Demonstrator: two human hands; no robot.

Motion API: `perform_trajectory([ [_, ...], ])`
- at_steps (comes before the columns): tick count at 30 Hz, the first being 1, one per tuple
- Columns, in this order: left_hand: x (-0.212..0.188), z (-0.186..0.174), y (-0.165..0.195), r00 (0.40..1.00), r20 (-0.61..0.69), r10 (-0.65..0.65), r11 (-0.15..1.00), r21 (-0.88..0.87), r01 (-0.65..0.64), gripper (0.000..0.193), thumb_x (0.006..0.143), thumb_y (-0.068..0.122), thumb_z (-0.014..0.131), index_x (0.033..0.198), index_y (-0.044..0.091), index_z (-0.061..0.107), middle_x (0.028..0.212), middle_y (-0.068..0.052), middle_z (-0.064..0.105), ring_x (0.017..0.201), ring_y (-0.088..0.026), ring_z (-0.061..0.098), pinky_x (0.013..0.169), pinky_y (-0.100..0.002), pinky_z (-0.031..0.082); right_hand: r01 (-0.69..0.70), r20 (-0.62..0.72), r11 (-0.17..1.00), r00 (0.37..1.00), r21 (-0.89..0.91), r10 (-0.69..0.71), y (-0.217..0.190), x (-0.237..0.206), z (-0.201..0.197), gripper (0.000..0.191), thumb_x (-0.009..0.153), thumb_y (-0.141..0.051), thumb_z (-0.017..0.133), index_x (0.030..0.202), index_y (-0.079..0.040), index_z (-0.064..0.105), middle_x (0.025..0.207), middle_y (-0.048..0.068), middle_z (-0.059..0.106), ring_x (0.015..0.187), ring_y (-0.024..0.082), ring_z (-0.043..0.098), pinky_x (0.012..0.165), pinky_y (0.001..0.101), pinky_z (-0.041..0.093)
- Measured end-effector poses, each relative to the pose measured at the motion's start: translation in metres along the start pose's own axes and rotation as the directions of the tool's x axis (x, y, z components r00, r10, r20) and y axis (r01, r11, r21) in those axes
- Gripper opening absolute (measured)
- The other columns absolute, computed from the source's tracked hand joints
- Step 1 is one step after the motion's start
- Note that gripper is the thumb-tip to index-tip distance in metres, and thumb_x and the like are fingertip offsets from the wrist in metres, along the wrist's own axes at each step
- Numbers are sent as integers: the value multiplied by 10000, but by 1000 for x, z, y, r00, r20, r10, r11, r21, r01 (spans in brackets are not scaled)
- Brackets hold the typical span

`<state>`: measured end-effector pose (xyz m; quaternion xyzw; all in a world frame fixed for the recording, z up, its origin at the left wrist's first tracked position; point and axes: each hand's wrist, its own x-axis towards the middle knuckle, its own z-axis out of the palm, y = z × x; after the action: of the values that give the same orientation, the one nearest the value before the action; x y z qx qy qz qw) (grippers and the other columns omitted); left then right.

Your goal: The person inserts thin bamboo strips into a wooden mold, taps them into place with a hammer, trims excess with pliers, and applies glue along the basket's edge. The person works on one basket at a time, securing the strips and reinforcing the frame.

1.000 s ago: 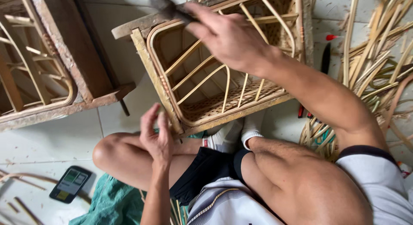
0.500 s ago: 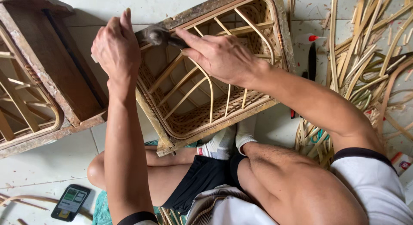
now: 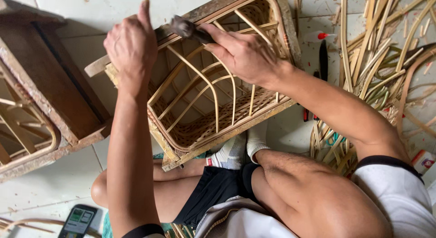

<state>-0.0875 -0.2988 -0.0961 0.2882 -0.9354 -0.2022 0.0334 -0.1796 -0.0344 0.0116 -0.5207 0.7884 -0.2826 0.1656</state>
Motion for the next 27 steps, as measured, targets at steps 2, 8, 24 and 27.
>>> perform_trajectory([
  [2, 0, 3, -2, 998, -56, 26, 1000, -4, -26, 695, 1183, 513, 357, 566, 225, 498, 451, 67, 402, 334, -69, 258, 332, -287, 228, -24, 0, 998, 1000, -60, 24, 6, 0, 6, 465, 1144, -258, 507, 1536, -9, 489, 627, 20, 558, 397, 126, 412, 319, 286, 357],
  [8, -4, -7, -3, 999, -11, 52, 995, 88, -51, 725, 1187, 546, 301, 567, 234, 510, 441, 59, 414, 328, -76, 295, 390, -292, 276, 26, -98, 999, 995, -29, -28, 12, -11, -9, 436, 1207, -296, 501, 1538, -11, 496, 764, 0, 601, 523, 54, 480, 420, 239, 403],
  [24, 5, 21, 50, 987, 35, 156, 986, 45, -158, 739, 1204, 552, 174, 552, 260, 364, 449, 84, 312, 332, -59, 204, 316, -274, 161, -181, -322, 983, 931, -1, 171, 67, -73, -65, 334, 1194, -191, 526, 1407, 61, 578, 793, 129, 696, 613, 147, 649, 531, 330, 482],
  [27, 4, 20, 50, 988, 41, 150, 988, 37, -151, 738, 1207, 553, 182, 550, 262, 349, 447, 83, 318, 324, -59, 205, 317, -271, 159, -191, -371, 982, 912, 0, 178, 73, -84, -68, 360, 1204, -214, 509, 1400, 82, 569, 866, 155, 741, 672, 144, 694, 592, 318, 529],
])
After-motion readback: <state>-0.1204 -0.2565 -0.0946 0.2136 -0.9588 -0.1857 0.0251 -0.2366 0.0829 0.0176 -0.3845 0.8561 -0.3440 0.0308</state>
